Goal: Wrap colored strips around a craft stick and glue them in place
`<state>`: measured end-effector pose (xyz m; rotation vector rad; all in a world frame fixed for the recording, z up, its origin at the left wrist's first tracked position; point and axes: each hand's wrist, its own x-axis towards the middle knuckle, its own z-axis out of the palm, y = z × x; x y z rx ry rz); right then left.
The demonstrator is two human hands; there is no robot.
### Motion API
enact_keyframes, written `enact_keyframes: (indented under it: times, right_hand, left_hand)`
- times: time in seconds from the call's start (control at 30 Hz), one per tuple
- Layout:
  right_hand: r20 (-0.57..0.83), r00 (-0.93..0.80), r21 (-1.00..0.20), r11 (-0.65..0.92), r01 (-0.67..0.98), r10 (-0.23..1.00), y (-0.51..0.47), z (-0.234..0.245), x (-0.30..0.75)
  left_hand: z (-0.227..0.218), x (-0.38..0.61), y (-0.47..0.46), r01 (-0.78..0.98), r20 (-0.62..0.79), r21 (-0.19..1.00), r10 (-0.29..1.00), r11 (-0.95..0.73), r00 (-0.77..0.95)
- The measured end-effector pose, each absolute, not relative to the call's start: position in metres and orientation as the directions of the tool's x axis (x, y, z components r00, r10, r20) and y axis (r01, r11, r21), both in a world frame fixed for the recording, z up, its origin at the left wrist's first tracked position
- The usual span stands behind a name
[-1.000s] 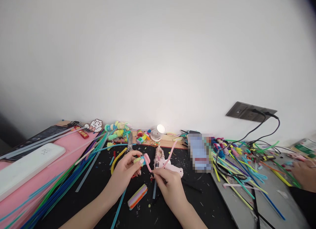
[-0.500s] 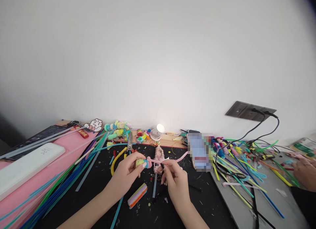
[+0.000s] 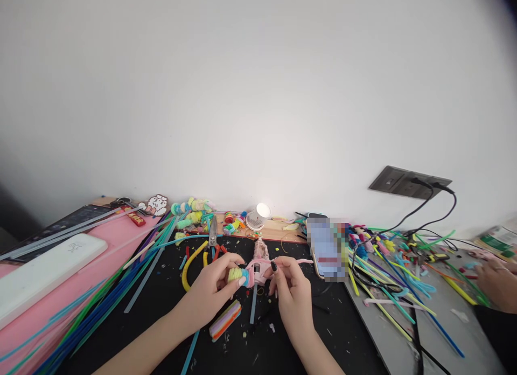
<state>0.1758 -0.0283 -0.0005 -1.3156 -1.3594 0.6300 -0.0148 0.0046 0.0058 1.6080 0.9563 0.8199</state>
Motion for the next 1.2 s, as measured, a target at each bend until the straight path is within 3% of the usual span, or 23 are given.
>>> enact_keyframes:
  times: [0.33,0.47,0.77,1.2]
  right_hand:
    - [0.347,0.198,-0.893,0.258,0.369,0.917,-0.028,-0.002,0.177]
    - [0.380,0.156,-0.869,0.294,0.397,0.912,-0.030,-0.001,0.176]
    - [0.416,0.052,-0.834,0.359,0.419,0.908,-0.033,0.003,0.173]
    - [0.312,0.286,-0.908,0.195,0.371,0.906,-0.025,-0.003,0.179]
  left_hand:
    - [0.003,-0.015,0.005,0.223,0.046,0.963,0.910,-0.150,0.413]
    - [0.007,-0.014,0.005,0.292,0.073,0.932,0.899,-0.216,0.431]
    - [0.003,-0.014,0.010,0.285,0.069,0.940,0.925,-0.186,0.374]
    - [0.019,-0.018,-0.001,0.325,0.086,0.886,0.806,-0.331,0.586]
